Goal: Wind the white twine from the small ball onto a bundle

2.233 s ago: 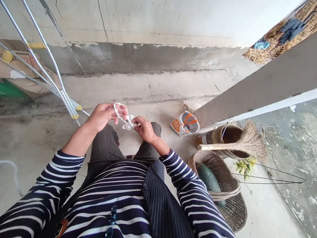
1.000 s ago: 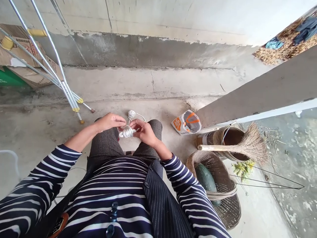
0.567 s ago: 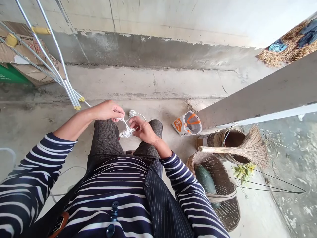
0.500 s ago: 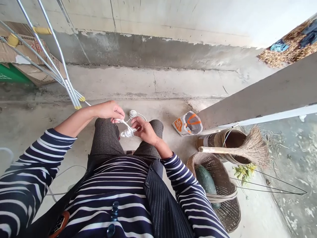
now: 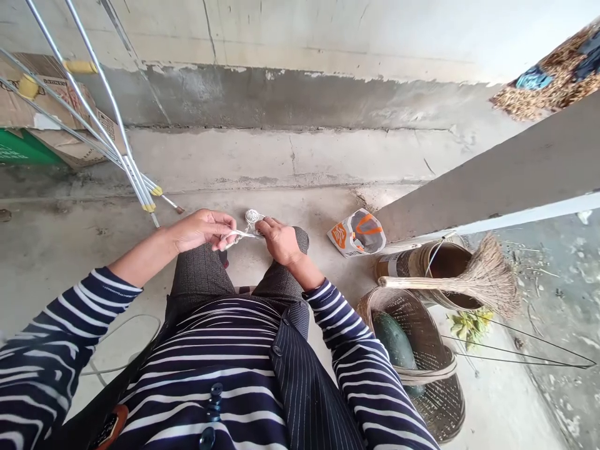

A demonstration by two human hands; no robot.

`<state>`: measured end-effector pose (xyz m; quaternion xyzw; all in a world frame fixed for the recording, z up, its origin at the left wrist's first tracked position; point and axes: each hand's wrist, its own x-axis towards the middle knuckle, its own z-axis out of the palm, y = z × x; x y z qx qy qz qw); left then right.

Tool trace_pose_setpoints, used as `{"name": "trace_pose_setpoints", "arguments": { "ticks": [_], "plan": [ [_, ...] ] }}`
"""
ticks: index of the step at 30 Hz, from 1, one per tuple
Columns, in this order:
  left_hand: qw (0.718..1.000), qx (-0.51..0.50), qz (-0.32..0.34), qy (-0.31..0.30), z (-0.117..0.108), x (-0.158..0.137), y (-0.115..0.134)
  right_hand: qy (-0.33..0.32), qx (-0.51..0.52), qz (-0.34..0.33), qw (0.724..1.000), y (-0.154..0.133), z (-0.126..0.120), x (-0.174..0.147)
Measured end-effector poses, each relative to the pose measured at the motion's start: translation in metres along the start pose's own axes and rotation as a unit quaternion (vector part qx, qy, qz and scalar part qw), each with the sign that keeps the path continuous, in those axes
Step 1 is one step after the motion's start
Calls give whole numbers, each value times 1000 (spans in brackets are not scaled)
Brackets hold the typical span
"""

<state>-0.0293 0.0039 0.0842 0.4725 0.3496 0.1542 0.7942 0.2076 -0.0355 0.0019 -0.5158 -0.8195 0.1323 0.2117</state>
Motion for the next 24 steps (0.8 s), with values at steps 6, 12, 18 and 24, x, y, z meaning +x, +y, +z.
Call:
{"name": "trace_pose_setpoints", "arguments": {
  "ticks": [6, 12, 18, 24],
  "plan": [
    [992, -89, 31, 84, 9, -10, -35, 76, -1, 62, 995, 14, -1, -4],
    [993, 27, -50, 101, 2, -12, -66, 163, -35, 58, 984, 14, -17, 4],
    [980, 171, -48, 87, 21, -11, -53, 226, -16, 60, 972, -1, -26, 14],
    [974, 186, -22, 128, 31, -11, -61, 251, 64, 81, 963, -9, -33, 21]
  ]
}}
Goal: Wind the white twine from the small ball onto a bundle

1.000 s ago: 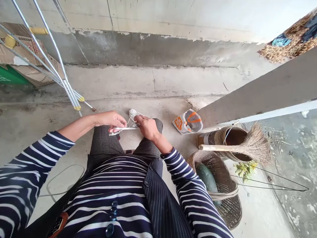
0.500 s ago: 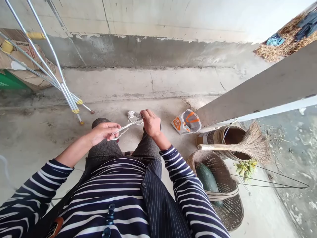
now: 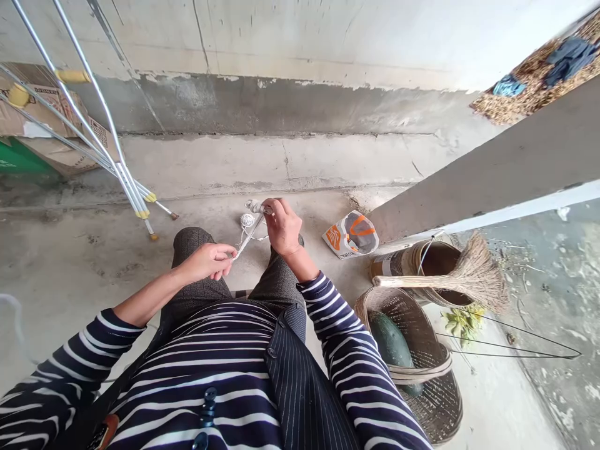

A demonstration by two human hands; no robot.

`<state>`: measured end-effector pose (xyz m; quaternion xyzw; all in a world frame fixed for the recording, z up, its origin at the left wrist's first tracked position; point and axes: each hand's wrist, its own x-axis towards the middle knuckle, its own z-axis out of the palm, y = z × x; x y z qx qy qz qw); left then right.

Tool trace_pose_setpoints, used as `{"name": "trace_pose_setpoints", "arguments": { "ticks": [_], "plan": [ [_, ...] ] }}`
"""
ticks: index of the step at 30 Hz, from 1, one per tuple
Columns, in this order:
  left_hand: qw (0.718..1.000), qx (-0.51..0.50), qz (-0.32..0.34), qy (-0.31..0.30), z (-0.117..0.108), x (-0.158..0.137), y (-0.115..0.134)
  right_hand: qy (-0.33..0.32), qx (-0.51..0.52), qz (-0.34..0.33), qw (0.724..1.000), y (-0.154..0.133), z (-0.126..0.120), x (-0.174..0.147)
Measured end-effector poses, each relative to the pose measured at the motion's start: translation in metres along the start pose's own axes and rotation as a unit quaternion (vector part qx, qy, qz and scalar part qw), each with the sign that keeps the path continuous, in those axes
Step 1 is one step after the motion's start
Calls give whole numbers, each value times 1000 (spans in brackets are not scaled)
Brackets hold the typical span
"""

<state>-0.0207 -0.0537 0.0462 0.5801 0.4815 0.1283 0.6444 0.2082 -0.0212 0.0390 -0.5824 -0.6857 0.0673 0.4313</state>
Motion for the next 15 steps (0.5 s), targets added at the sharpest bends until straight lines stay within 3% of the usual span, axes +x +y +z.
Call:
{"name": "trace_pose_setpoints", "arguments": {
  "ticks": [6, 11, 15],
  "plan": [
    [998, -3, 30, 48, 0, 7, -15, 3, 26, -1, 1000, -3, 4, 4],
    [996, -70, 23, -40, 0, -4, -12, -2, 31, 1, 1000, -5, 4, 5],
    [995, -78, 32, -50, 5, -14, -5, -6, 40, 12, 999, -3, 5, 5]
  ]
}}
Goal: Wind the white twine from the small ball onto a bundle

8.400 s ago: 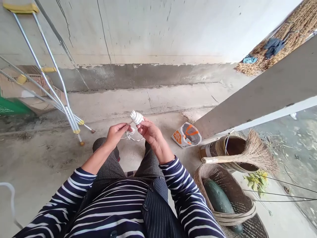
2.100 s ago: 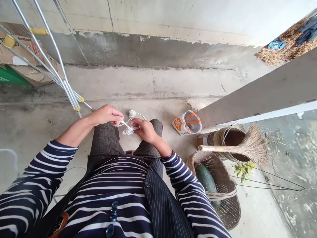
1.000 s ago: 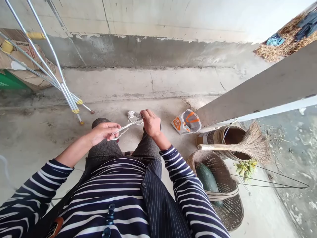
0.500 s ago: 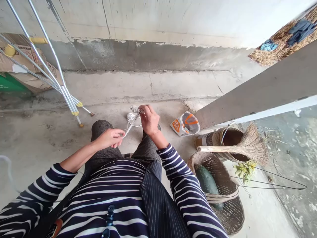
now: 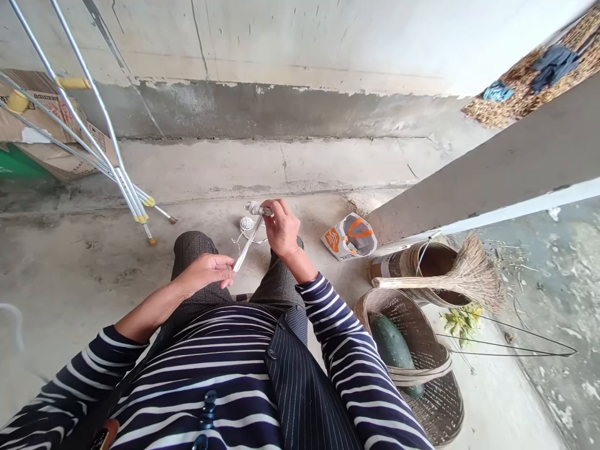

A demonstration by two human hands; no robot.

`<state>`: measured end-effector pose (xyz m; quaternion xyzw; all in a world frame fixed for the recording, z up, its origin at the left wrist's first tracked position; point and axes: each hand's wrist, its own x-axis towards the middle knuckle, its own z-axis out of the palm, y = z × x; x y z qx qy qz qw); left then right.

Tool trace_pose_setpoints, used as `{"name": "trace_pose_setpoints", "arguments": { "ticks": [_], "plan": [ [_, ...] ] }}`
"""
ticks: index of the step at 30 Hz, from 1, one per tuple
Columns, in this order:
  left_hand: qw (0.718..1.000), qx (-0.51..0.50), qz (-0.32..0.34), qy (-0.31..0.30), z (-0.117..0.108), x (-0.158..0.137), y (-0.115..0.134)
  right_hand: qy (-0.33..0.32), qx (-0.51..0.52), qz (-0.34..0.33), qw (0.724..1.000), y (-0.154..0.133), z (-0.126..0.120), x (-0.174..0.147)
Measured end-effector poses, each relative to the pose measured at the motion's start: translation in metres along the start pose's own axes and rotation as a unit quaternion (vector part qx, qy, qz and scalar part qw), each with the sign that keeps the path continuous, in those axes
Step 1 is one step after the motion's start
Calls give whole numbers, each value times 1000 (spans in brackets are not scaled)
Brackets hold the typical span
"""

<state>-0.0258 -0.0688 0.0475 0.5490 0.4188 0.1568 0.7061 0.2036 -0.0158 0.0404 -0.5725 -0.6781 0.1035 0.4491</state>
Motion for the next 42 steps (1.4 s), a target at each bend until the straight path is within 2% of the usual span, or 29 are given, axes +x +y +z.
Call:
{"name": "trace_pose_setpoints", "arguments": {
  "ticks": [5, 10, 11, 13, 16, 19, 21, 27, 30, 36, 39, 42],
  "plan": [
    [993, 110, 19, 45, -1, 4, -6, 1, 0, -4, 1000, 0, 5, 2],
    [967, 166, 99, 165, -12, 9, -13, 15, 11, -4, 1000, 2, 11, 8],
    [966, 164, 103, 174, -13, 8, -13, 21, 13, -4, 1000, 3, 12, 10],
    [977, 128, 93, 143, -13, 6, -11, 29, 14, -3, 999, 6, 16, 12],
    [995, -20, 80, 57, -8, 2, -8, 19, 9, -1, 1000, 14, 23, 11],
    [982, -173, 69, 4, -4, -1, -4, -16, 3, -11, 1000, 23, 33, 3],
    [972, -223, 78, -7, -4, -1, 3, -39, -3, -17, 999, 29, 39, -6],
    [964, -218, 149, 29, -21, 11, 37, -98, 8, -30, 995, 36, 54, -39],
    [950, -254, 163, 76, -29, 25, 48, -105, 32, -8, 994, 34, 57, -51],
    [924, -308, 133, 183, -33, 53, 50, -129, 155, 11, 979, 19, 48, -65],
    [929, -291, 98, 205, -36, 69, 43, -161, 220, 39, 961, 8, 43, -70],
    [943, -265, 40, 196, -41, 84, 32, -177, 273, 82, 942, 1, 40, -73]
  ]
}}
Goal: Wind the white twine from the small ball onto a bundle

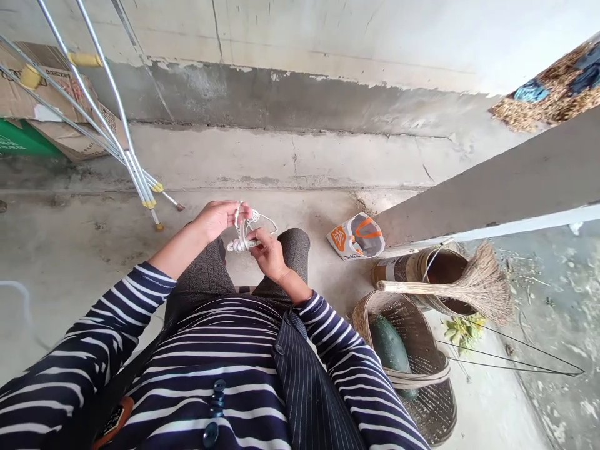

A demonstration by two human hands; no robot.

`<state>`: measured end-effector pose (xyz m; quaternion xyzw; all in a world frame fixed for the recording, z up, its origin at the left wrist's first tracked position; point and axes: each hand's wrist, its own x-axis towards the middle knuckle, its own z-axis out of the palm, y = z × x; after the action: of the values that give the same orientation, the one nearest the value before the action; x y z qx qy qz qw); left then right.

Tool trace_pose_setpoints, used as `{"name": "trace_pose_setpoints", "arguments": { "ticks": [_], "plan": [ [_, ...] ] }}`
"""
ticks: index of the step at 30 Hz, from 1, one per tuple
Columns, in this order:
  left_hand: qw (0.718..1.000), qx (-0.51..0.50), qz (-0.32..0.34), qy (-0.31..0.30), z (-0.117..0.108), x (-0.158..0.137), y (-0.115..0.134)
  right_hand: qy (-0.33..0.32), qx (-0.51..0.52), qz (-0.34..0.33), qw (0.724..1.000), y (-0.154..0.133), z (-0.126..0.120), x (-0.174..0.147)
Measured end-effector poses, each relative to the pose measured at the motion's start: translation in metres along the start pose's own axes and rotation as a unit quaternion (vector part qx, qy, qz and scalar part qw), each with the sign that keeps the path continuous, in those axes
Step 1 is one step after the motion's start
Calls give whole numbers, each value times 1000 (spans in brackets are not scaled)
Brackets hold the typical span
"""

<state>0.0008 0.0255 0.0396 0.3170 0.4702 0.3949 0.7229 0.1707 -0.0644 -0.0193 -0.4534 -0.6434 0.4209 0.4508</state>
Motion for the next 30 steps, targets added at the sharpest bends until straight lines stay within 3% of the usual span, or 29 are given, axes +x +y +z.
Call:
{"name": "trace_pose_setpoints", "arguments": {
  "ticks": [8, 17, 21, 25, 30],
  "plan": [
    [995, 38, -95, 7, -14, 14, -28, -10, 105, 54, 993, 2, 6, -5],
    [999, 12, -18, -39, -19, 14, -11, -4, 168, 89, 982, 1, 22, -1],
    [992, 99, -54, -59, -36, 25, -25, 11, 158, 97, 983, -4, 24, 0],
    [957, 241, -119, -108, -59, 36, -28, 10, 144, 121, 982, -7, 23, -3],
    [914, 371, -72, -147, -64, 41, -24, 23, 135, 90, 987, -16, 19, -1]
  ]
}}
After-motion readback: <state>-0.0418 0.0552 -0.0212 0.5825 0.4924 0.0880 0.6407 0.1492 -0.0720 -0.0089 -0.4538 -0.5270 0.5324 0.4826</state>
